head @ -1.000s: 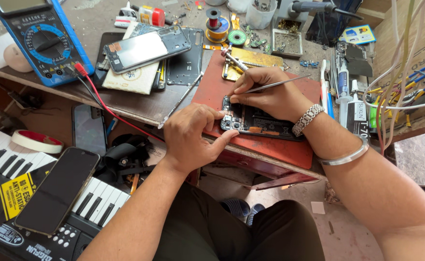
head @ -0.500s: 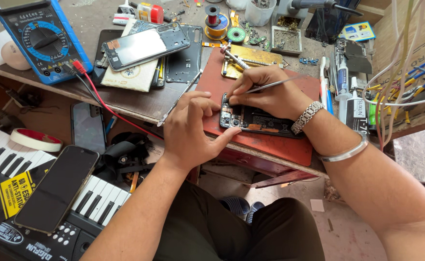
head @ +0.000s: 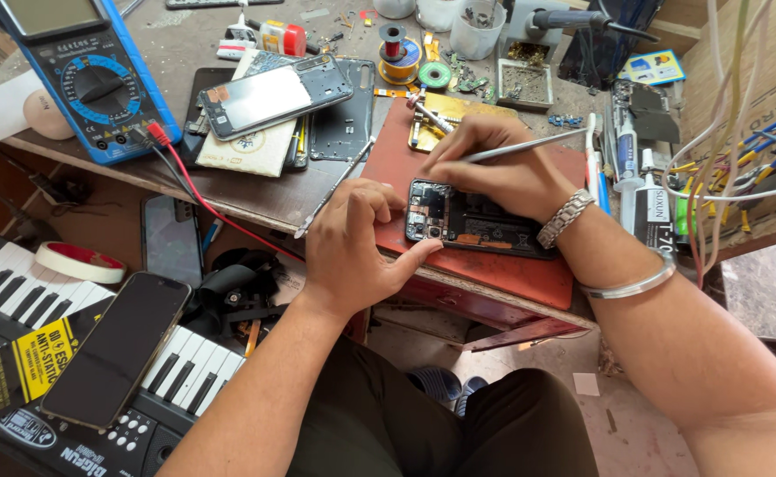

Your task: The person works at a cluttered repair bench on a disassembled smartphone, using tweezers to pick at and reposition small internal components near the battery and camera area. They briefly set the phone down, handle another phone on the bench, then resume prying and adjusting parts inside the open phone with the tweezers.

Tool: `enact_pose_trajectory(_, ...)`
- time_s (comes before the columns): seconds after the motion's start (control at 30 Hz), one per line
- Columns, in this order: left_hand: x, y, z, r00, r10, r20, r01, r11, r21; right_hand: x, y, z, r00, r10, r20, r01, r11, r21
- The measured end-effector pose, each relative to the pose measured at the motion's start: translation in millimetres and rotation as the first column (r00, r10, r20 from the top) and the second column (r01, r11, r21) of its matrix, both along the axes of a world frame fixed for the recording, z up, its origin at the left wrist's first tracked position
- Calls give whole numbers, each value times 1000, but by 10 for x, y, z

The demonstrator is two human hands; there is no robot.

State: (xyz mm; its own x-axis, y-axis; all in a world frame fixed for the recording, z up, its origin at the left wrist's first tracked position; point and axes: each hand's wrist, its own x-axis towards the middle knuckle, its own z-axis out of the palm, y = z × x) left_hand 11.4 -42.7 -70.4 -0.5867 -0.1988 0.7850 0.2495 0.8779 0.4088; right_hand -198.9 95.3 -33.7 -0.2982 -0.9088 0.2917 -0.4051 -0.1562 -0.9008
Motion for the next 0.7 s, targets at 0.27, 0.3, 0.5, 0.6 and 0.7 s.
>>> enact_pose_trajectory(0.27,-4,-3,9,1000,-25,5,25,1000,-4,-44,31,41,998,-51,24,53,995,-90)
enact_pose_trajectory(0.3,-1,3,13,1000,-24,-1,24,1000,-12,-26,36,66,996,-71,-51,67,995,-77)
enact_pose_trajectory(0.5,0,35,21,1000,-13,-10,12,999,-33,82,151,310,913,-139,-384,103,988,-114)
enact_pose_trajectory(0.6,6,43,16,1000,-4,-25,3,999,-45,114,189,357,807,-193,-558,20,953,-301)
enact_pose_trajectory(0.7,24,51,15,1000,10,-15,-11,999,-41,137,182,319,832,-409,-374,427,903,-38)
